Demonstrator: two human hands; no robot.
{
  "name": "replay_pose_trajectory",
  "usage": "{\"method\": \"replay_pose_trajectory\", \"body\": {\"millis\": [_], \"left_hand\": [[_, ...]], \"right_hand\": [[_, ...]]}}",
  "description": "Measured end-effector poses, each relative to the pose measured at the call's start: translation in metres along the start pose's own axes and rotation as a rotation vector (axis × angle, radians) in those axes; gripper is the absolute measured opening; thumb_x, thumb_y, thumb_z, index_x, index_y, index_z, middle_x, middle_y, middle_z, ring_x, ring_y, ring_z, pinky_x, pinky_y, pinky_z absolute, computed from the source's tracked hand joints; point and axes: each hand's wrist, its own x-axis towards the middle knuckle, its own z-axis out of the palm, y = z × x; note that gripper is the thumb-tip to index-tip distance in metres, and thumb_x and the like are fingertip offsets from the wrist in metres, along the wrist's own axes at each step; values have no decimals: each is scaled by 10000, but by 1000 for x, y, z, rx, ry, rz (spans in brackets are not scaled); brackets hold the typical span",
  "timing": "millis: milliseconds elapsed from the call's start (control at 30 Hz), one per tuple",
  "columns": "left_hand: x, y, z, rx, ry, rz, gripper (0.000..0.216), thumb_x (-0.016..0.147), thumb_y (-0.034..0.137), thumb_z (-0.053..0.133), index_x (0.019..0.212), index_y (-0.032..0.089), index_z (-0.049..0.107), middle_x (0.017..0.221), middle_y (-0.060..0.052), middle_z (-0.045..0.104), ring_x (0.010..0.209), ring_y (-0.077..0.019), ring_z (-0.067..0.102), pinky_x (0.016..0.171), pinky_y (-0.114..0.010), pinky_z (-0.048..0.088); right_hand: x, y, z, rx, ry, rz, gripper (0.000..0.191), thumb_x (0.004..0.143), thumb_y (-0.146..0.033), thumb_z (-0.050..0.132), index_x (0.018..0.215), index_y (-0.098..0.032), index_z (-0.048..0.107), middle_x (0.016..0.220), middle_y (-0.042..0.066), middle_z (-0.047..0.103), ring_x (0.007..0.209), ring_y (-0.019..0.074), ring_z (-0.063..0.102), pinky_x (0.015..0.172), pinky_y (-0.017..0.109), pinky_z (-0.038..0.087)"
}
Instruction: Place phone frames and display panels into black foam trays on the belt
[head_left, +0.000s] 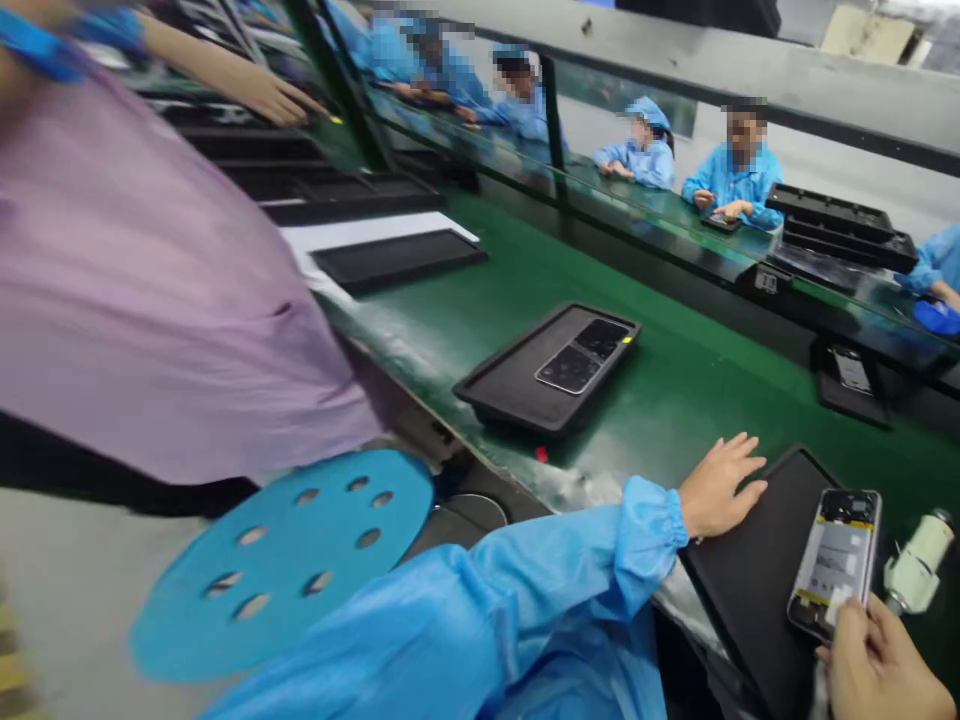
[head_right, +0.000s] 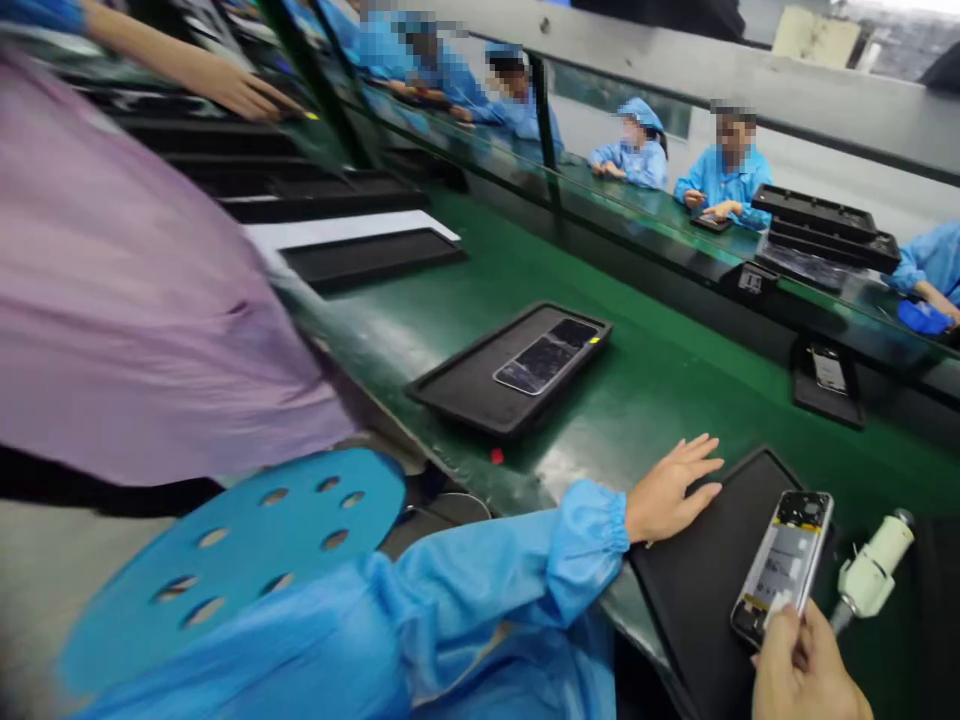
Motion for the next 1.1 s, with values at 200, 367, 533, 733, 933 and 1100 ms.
{"method": "replay_pose_trajectory", "body": {"millis": [200, 367, 533, 733, 933, 1100], "left_hand": [[8, 0, 11, -5, -53, -96, 451, 871, 237, 445, 1297, 109, 524, 1439, -181, 372, 1378, -263, 299, 1152, -484, 216], [1, 5, -10, 192, -45, -167, 356, 905, 337, 455, 1155, 158, 634, 1409, -160, 429, 1387, -345, 254, 1097, -670, -8], [-9, 14, -23, 347, -287, -142, 469, 857, 397, 543, 1266, 170, 562, 1487, -160, 296, 1412, -393, 111, 1016, -756, -58], [-11, 15, -11, 286, -283, -114, 375, 850, 259, 466, 1180, 169, 620, 1453, -86, 382, 1419, -327, 159, 1066, -721, -59], [-19, 15, -10, 165, -230, -149, 401, 835, 235, 449, 1188, 131, 609, 1393, -81, 461, 1403, -276, 240, 1110, -659, -85], [-22, 13, -10, 167, -184, -148, 361, 809, 213, 483, 1122, 155, 651, 1342, -75, 520, 1385, -265, 288, 1118, -630, -106]], "right_hand": [[-13, -59, 23, -548, 179, -321, 605, 893, -588, 198, 940, -214, 671, 612, 102, 645, 457, 300, 576, 402, 360, 341], [-28, -73, 36, -319, -28, -398, 737, 865, -714, 247, 1103, -127, 625, 687, 115, 678, 598, 301, 641, 478, 345, 399], [-41, -30, 24, -196, 220, -301, 580, 914, -623, 330, 1021, -139, 632, 514, 15, 570, 460, 202, 562, 482, 308, 394], [-27, -39, 32, -297, 402, -619, 406, 917, -430, 478, 981, -73, 661, 987, 153, 674, 834, 265, 640, 669, 328, 485], [-14, -77, 61, -625, 20, -427, 510, 863, -367, 496, 1184, 22, 573, 1277, 268, 515, 1211, 414, 449, 830, 484, 479], [-7, -68, 46, -506, -59, -333, 480, 886, -192, 305, 1264, 33, 498, 1108, 234, 628, 1004, 336, 620, 735, 393, 508]]}}
